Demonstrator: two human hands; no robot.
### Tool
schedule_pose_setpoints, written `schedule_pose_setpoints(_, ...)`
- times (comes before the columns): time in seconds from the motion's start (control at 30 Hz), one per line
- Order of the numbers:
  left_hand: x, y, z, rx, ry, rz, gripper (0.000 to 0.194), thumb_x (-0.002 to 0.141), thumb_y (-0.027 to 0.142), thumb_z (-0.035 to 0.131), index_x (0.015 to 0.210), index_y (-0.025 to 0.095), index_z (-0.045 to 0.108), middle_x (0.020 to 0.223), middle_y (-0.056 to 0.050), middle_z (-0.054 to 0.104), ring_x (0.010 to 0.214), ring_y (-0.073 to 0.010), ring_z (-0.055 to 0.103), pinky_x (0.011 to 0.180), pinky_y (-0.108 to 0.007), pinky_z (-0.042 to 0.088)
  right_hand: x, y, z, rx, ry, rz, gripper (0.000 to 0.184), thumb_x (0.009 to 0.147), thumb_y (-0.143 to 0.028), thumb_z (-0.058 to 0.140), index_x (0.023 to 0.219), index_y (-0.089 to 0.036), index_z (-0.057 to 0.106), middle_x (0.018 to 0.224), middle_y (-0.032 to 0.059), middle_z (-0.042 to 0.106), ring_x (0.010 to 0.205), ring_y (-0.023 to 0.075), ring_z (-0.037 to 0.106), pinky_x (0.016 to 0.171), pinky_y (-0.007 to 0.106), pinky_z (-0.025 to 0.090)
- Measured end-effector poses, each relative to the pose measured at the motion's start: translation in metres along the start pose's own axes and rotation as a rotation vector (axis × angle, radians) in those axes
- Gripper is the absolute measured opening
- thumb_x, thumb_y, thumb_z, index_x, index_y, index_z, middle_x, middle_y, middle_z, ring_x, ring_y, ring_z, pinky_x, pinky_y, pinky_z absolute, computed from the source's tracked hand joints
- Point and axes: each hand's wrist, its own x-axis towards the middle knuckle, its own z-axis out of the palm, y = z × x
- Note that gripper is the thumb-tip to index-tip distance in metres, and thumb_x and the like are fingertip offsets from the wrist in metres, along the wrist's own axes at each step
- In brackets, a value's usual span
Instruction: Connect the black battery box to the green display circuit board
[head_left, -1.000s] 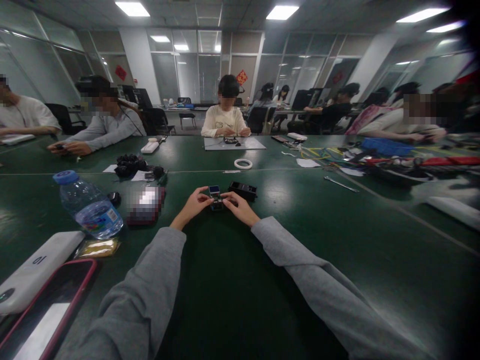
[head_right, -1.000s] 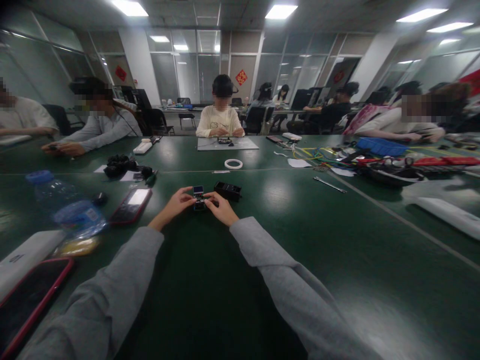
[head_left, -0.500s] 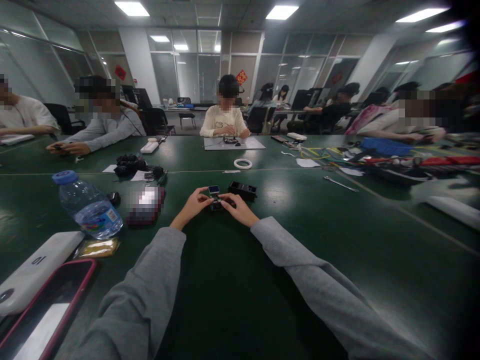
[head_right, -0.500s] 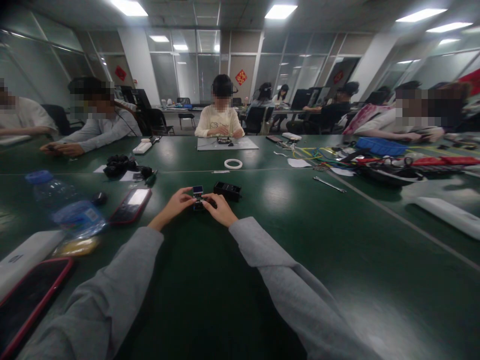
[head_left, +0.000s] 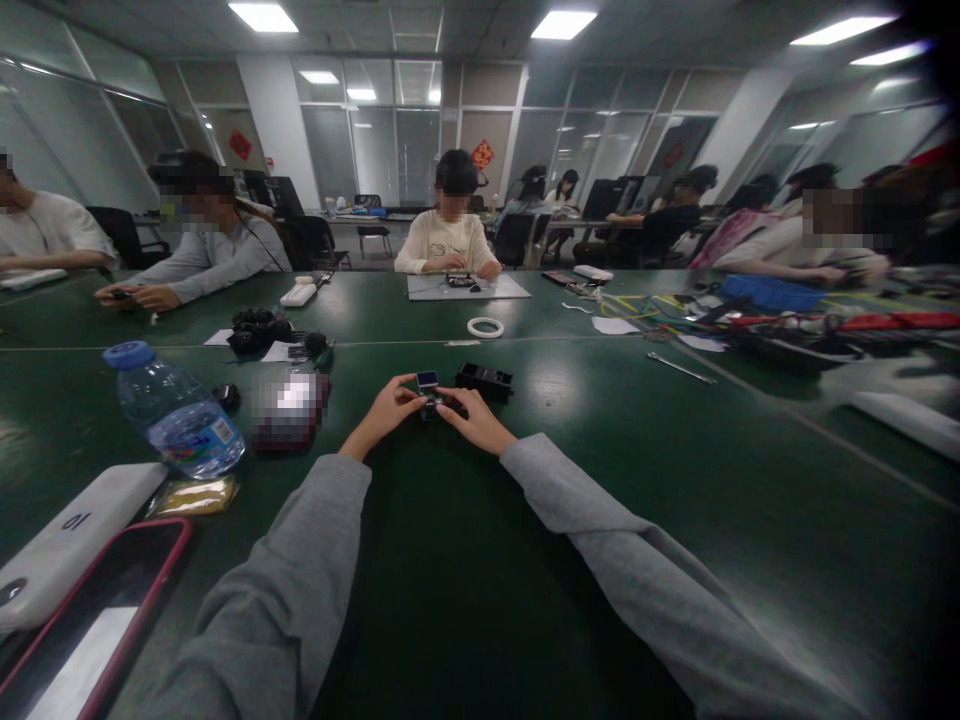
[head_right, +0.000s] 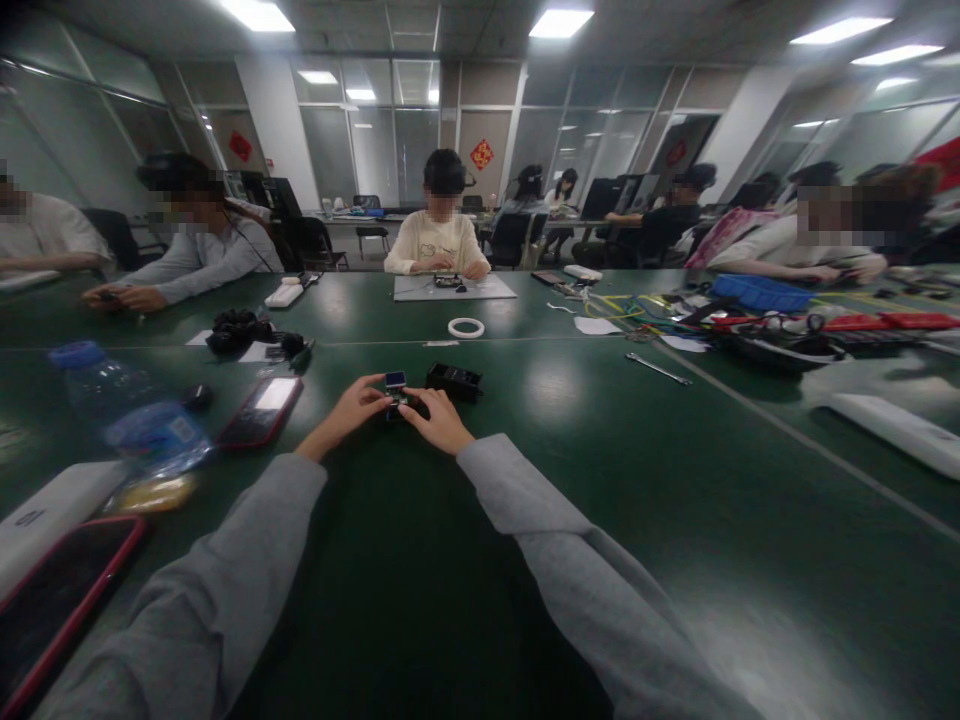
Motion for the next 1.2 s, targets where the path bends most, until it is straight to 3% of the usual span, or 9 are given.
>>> schedule_pose_setpoints(0.27,0.0017,-0.006,-0.0013,-0.011,-0.017,0.031,0.058,0.074,0.028,0.065,0.125,0.014,0.042,0.088,-0.007,0.066,0.082,-0.0165,0.063,0.082,-0.038,0.048,0.0003,0.0001,0.0005,-0.042,-0.009,-0.033,0.06,0.078,-0.053,0.061,0.129,-0.026,0.045,0.11,0.0069,0.055,0.097,0.0229,0.046,0.085,0.039,0.04)
schedule_pose_setpoints(1.2,0.0003,-0.0041,-0.0037,-0.005,-0.051,0.015,0.068,0.07,0.034,0.068,0.128,0.015,0.039,0.083,-0.006,0.065,0.076,-0.0157,0.061,0.075,-0.034,0.047,-0.0009,0.0005,-0.0024,-0.023,-0.024,-0.028,0.06,0.073,-0.051,0.067,0.124,-0.028,0.049,0.108,0.0065,0.054,0.097,0.0236,0.047,0.083,0.038,0.04)
